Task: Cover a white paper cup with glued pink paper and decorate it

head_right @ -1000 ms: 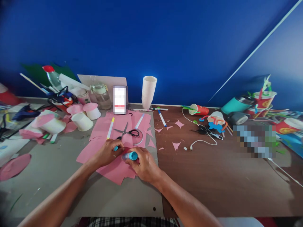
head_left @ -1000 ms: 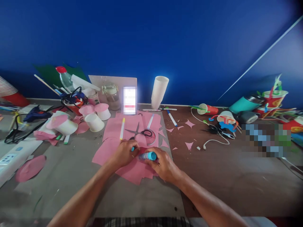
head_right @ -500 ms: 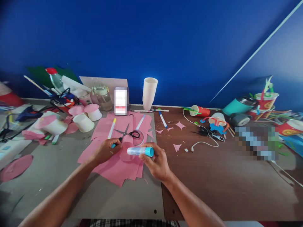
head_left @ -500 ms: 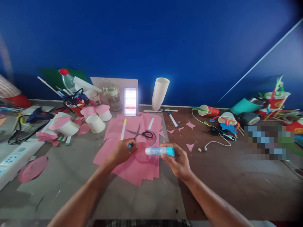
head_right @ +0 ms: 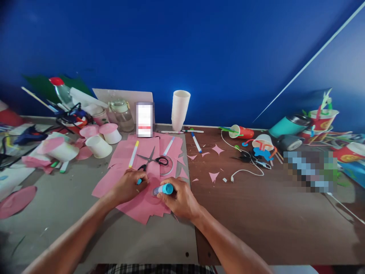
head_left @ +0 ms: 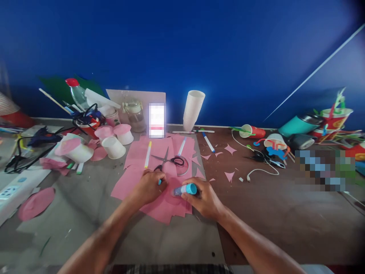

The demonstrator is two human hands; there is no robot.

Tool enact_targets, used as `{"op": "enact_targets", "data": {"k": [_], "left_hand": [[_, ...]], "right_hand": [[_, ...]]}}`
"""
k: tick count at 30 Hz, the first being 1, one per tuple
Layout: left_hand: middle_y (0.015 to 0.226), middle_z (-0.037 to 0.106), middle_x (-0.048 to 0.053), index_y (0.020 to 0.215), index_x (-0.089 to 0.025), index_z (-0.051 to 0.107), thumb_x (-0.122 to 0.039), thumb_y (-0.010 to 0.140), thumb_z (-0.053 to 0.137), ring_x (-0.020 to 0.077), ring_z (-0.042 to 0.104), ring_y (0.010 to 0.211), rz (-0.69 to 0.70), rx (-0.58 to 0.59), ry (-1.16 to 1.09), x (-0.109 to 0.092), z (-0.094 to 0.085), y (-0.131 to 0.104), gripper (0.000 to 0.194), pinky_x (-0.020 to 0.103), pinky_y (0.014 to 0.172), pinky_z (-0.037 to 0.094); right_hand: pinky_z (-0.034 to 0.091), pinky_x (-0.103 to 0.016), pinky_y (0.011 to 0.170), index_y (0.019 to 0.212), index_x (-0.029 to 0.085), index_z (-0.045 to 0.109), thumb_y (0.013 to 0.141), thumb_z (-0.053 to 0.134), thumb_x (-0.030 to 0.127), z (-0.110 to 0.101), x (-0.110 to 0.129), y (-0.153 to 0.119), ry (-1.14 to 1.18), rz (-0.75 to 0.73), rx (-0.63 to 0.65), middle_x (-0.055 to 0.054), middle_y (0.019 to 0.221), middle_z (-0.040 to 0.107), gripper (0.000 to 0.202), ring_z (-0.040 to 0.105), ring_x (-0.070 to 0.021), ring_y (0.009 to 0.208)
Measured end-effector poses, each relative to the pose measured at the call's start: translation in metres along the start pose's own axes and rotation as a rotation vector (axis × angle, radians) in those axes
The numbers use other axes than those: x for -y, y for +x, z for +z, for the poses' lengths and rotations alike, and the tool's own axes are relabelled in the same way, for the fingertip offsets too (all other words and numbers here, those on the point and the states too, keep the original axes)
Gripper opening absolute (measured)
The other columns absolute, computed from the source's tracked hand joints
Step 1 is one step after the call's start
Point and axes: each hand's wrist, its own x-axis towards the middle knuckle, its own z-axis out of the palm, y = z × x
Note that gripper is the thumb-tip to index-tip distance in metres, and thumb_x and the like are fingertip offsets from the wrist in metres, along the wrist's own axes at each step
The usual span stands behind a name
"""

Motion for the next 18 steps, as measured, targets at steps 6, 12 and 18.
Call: {"op": "enact_targets", "data": {"k": [6, 12, 18], "left_hand": [[0.069, 0.069, 0.000, 0.066, -0.021, 0.054, -0.022, 0.086, 0.048, 0.0191, 0.062, 0.069, 0.001, 0.086, 0.075, -0.005, -0.002, -0.002, 0.022, 0.037, 0.085, 0.037], [0.066, 0.065, 0.001, 0.061, -0.020, 0.047, -0.021, 0.086, 0.049, 0.0184, 0.059, 0.068, -0.017, 0.111, 0.143, -0.006, -0.004, 0.000, 0.025, 0.036, 0.080, 0.036], [0.068, 0.067, 0.002, 0.064, -0.021, 0.049, -0.020, 0.084, 0.049, 0.0176, 0.059, 0.067, 0.001, 0.095, 0.125, -0.003, -0.002, -0.001, 0.020, 0.036, 0.082, 0.038]], "right_hand": [[0.052, -0.030, 0.071, 0.098, 0.021, 0.073, 0.083, 0.071, 0.031, 0.011, 0.000, -0.002, -0.052, 0.005, 0.066, -0.006, 0.082, 0.074, 0.018, 0.066, -0.0231, 0.081], [0.052, -0.030, 0.071, 0.099, 0.020, 0.071, 0.085, 0.069, 0.039, 0.008, 0.000, -0.003, 0.064, -0.052, -0.018, -0.007, 0.086, 0.073, 0.023, 0.066, -0.0218, 0.079], [0.049, -0.026, 0.060, 0.100, 0.019, 0.069, 0.089, 0.066, 0.044, -0.002, -0.001, -0.001, 0.195, 0.024, -0.125, -0.004, 0.082, 0.070, 0.027, 0.060, -0.0160, 0.065]]}}
